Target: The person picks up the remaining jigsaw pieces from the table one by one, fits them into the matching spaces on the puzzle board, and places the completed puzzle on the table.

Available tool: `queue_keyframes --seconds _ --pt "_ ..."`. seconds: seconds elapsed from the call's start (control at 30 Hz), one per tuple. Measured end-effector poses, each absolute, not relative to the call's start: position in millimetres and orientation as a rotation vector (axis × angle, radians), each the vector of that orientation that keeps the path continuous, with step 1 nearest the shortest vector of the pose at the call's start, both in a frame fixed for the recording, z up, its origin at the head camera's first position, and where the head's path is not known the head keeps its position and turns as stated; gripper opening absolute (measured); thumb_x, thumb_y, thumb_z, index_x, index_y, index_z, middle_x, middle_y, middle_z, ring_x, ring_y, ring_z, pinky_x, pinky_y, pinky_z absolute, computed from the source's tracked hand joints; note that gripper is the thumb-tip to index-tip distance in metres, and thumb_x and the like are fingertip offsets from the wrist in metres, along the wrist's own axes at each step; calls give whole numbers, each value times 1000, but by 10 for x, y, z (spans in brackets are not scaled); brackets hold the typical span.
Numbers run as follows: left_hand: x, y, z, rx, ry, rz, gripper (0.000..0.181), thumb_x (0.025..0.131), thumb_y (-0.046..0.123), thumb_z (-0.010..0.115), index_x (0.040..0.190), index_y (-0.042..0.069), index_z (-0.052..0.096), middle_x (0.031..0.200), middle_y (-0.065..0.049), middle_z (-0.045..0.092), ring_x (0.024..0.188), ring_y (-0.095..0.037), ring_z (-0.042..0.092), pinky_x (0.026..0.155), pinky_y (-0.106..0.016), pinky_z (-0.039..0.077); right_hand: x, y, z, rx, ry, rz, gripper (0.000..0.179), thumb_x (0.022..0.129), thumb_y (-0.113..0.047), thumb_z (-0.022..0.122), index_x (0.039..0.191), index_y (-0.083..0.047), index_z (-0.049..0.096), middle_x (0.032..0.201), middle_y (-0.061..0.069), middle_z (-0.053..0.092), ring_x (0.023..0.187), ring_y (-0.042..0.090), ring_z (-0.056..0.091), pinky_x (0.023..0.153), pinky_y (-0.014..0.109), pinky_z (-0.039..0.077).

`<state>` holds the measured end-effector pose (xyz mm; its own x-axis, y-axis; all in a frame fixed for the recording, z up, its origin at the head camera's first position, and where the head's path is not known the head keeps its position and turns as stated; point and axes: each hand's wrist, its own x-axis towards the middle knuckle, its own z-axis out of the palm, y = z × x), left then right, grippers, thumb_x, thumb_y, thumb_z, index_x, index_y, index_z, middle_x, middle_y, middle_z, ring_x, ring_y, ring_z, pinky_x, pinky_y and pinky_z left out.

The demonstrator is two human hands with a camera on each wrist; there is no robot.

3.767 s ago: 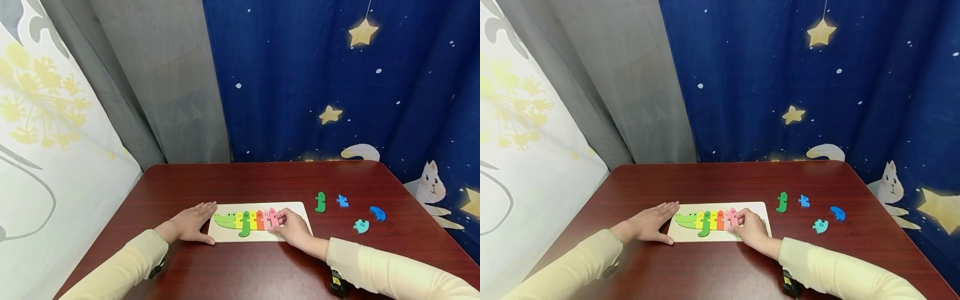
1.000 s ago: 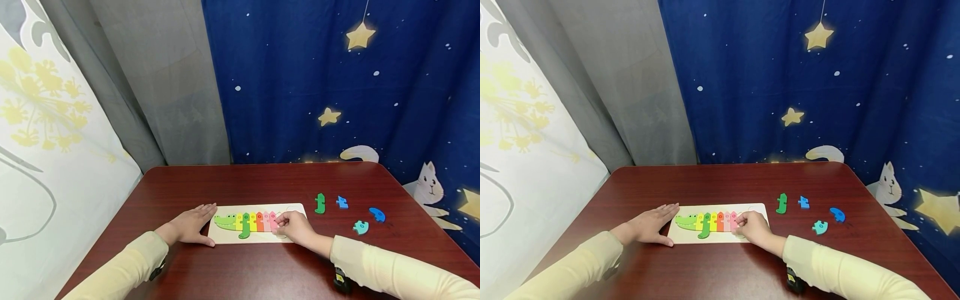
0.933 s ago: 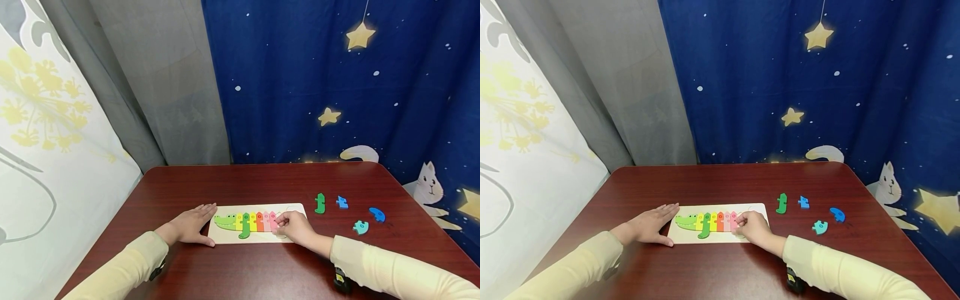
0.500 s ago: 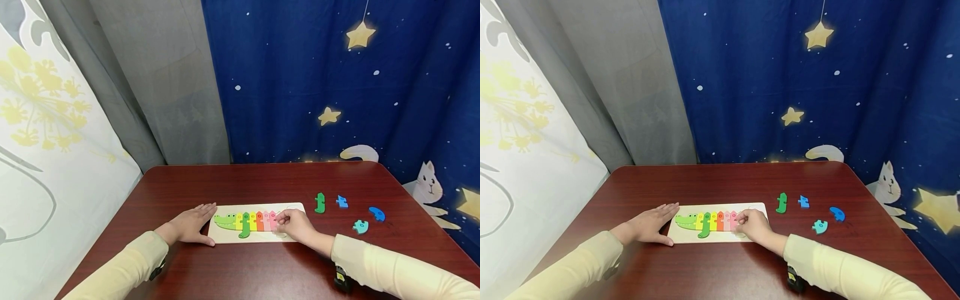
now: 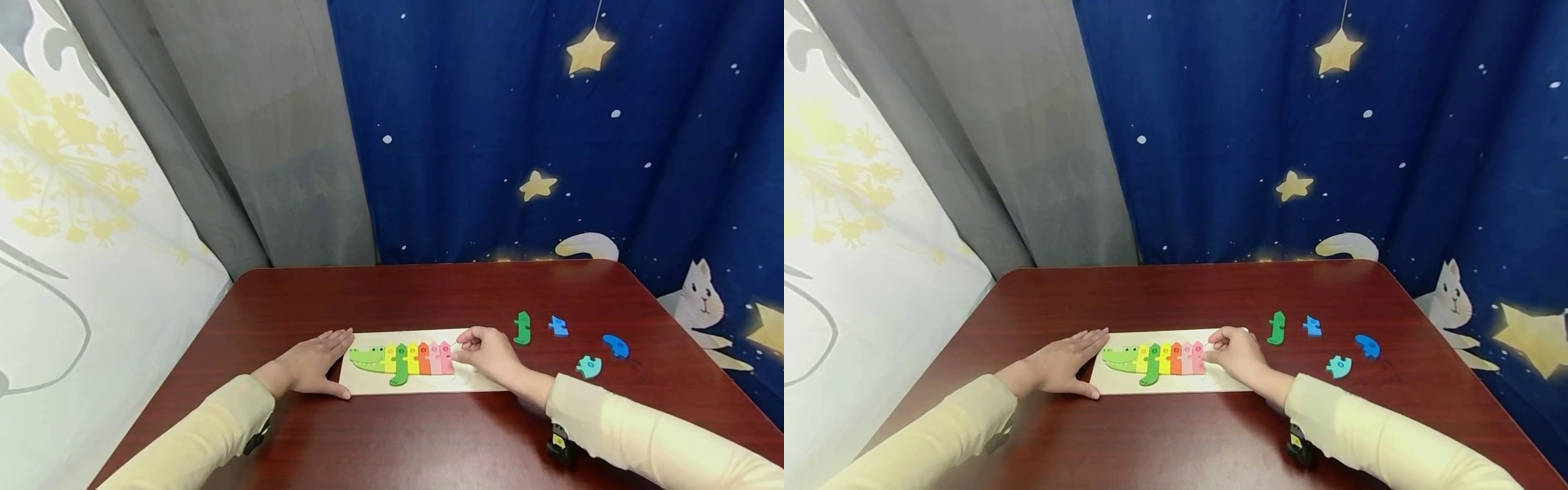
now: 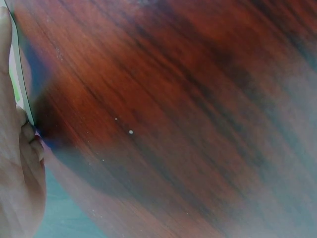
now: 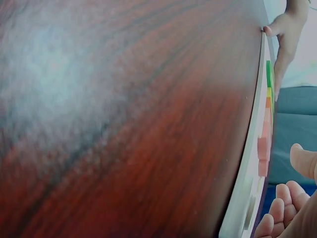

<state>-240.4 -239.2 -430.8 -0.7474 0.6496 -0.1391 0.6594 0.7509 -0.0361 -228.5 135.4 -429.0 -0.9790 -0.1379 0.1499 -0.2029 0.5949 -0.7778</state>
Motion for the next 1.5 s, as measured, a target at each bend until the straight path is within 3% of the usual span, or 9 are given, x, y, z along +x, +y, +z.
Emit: queue_keyframes --seconds 0.87,1.5 --pt "-2448 -2398 -4299 1051 2811 -157 118 75 89 37 155 3 20 160 -12 17 146 -25 17 117 -38 17 -2427 1812 -4084 170 -2711 1227 39 80 -25 82 107 0 68 97 11 67 85 23 59 72 34 49" --pt "-2442 -2412 -4314 1075 2816 -134 116 77 87 39 154 2 21 160 -13 18 146 -26 18 117 -40 18 -2399 2234 -4031 -4 -2727 1259 55 85 -37 76 120 2 59 115 21 61 100 32 57 82 43 48"
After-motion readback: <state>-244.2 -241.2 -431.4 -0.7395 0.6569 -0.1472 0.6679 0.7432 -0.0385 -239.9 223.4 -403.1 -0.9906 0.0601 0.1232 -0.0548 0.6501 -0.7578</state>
